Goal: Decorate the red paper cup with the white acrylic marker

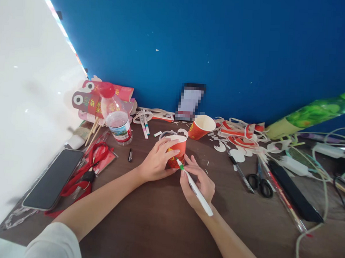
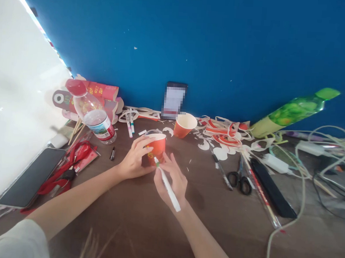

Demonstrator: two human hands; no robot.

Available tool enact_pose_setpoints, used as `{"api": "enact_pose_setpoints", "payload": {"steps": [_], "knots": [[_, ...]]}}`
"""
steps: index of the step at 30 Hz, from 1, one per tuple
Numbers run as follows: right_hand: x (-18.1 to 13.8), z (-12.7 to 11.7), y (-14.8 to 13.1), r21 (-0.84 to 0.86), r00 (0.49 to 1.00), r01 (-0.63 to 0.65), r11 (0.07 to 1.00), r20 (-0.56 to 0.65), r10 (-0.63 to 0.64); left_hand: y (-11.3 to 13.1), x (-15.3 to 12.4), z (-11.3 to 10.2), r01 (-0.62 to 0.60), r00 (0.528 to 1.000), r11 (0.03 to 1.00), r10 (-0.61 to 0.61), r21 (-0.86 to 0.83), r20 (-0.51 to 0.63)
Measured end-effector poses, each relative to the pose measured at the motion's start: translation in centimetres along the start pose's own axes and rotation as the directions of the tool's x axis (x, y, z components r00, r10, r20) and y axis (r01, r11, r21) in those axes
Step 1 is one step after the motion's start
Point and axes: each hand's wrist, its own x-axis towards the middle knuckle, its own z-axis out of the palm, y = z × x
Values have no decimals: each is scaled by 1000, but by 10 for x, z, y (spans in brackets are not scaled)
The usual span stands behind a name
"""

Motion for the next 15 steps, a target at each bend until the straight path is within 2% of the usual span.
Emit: {"api": "enact_pose_setpoints", "payload": {"steps": [9, 15], "knots": [[3, 1, -3, -86, 1000, -20, 996, -3, 20, 2, 3, -2, -1, 1000, 998, 0, 64, 4], [2, 2, -2, -78, 997, -68, 995, -26, 66, 1, 0, 0, -1, 1000, 1000, 1, 12, -3]]}}
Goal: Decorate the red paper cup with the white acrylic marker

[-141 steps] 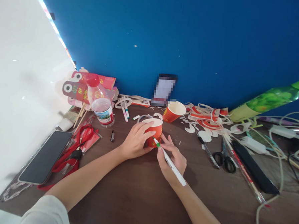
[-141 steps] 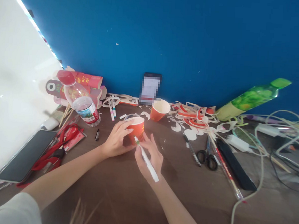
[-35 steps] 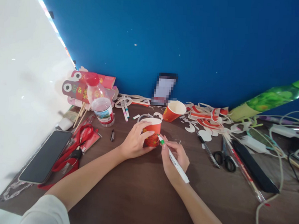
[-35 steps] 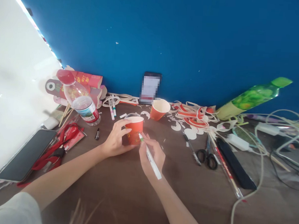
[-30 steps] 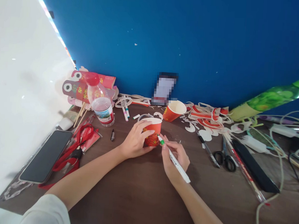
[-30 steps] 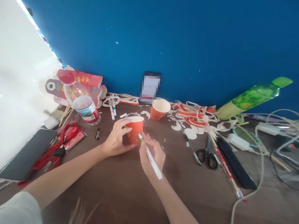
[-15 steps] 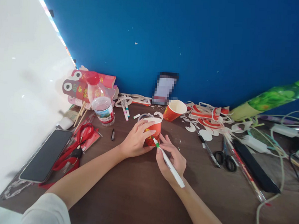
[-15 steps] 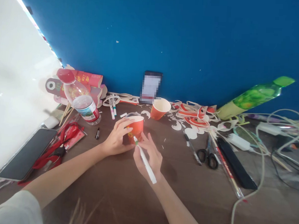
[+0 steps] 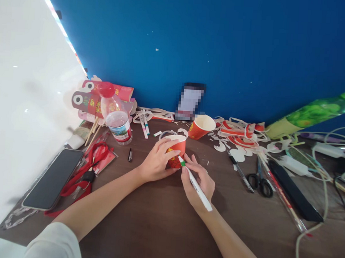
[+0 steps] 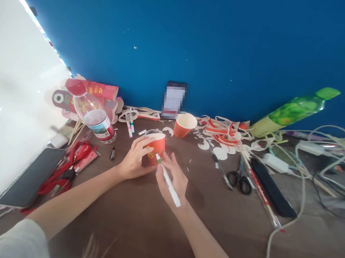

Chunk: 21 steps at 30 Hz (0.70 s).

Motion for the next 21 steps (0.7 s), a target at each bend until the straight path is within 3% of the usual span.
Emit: {"api": "enact_pose_setpoints", "payload": {"steps": [12, 21], "knots": [[-3, 0, 0, 159, 989, -134, 978, -46, 143, -2, -2, 2, 15, 1000, 999, -15, -42, 2], [-1, 0, 1, 104, 998, -63, 993, -18, 65, -2, -1, 2, -37, 999, 999, 37, -22, -8]]}}
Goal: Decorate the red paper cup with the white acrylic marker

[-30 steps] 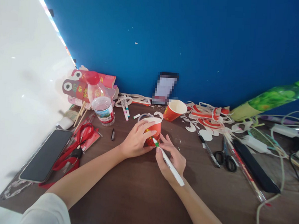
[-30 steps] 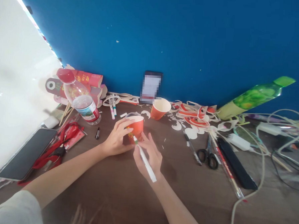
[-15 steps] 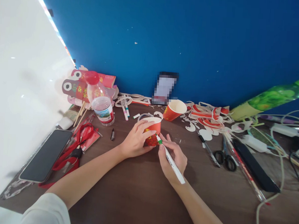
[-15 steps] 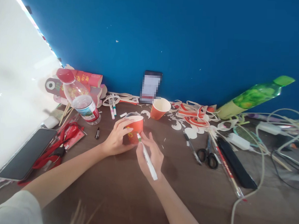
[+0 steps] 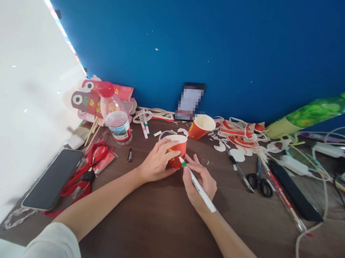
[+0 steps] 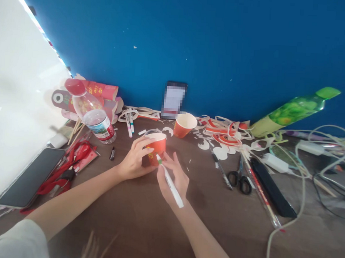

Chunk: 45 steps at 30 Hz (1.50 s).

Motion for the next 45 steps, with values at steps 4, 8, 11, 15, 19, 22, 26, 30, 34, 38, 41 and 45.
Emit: {"api": "enact_pose_setpoints", "payload": {"steps": [4, 8, 11, 15, 19, 22, 26, 30, 34, 38, 41, 45], "knots": [[2, -1, -4, -61, 1000, -23, 998, 18, 24, 1, 1, -1, 4, 1000, 1000, -4, 5, 8], [2, -1, -5, -51, 999, -52, 997, -4, 52, 1, 1, -1, 12, 1000, 1000, -12, 6, 2], [1, 0, -4, -46, 996, -93, 995, -11, 93, 1, 1, -1, 11, 1000, 1000, -11, 3, -7], [0, 0, -3, -38, 991, -136, 990, -21, 136, 0, 0, -1, 15, 1000, 1000, -15, 5, -6], [-1, 0, -2, 22, 987, -156, 987, -44, 157, -1, 0, 0, 12, 1000, 1000, -12, -3, -3], [-1, 0, -1, 71, 983, -166, 984, -73, 171, -1, -1, 0, 14, 1000, 1000, -14, -20, -1], [0, 0, -1, 67, 980, -186, 980, -66, 190, -1, -1, 0, 10, 1000, 1000, -10, -20, 1], [-1, 0, 1, 70, 979, -197, 978, -44, 200, -1, -2, 0, 12, 1000, 1000, -12, -19, 6], [-2, 0, 1, 33, 971, -228, 973, -64, 229, -1, -1, -1, 14, 1000, 1000, -14, -10, 8], [-2, 0, 2, 14, 965, -246, 969, -84, 246, -1, -1, -1, 5, 1000, 1000, -5, -2, 12], [-2, 0, 4, 20, 965, -243, 970, -93, 244, -1, -2, 0, 6, 1000, 1000, -6, -7, 10], [0, 0, 3, 65, 963, -249, 966, -93, 255, -2, -2, 0, 14, 1000, 1000, -14, -18, 12]]}}
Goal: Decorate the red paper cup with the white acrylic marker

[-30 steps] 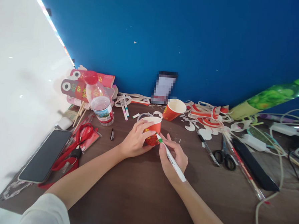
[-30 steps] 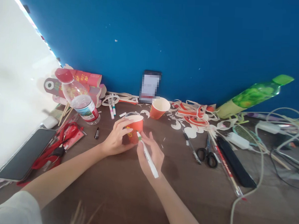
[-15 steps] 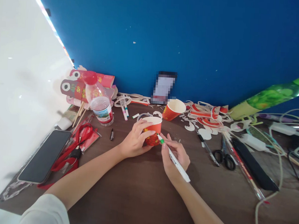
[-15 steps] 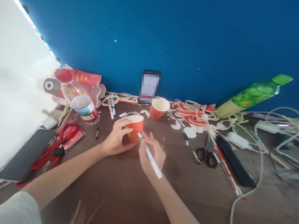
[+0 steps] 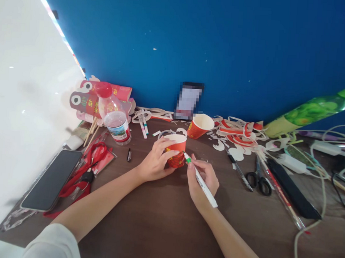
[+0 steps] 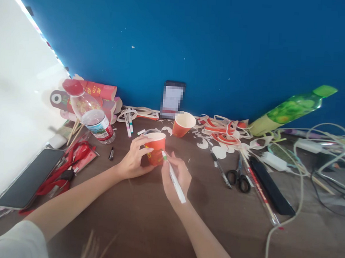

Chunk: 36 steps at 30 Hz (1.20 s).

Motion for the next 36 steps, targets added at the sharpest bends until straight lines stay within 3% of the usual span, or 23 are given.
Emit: {"api": "enact_pose_setpoints", "payload": {"steps": [6, 13, 19, 29, 36], "knots": [[7, -2, -8, 14, 992, -91, 996, -82, 92, -1, -1, 1, 69, 997, 997, -68, -39, 20], [3, -1, -7, 79, 997, -75, 994, 22, 73, 0, -3, 1, 173, 979, 985, -171, 0, 110], [0, 0, -4, 87, 996, -84, 993, 30, 81, 0, -3, 0, 201, 969, 980, -201, 11, 143], [3, -1, -11, 90, 996, -84, 992, 31, 82, 0, -3, 0, 267, 953, 963, -261, -24, 152], [-6, -1, 1, 111, 995, -7, 994, 98, -4, -1, 2, 0, 234, 971, 969, -228, -82, 68]]}}
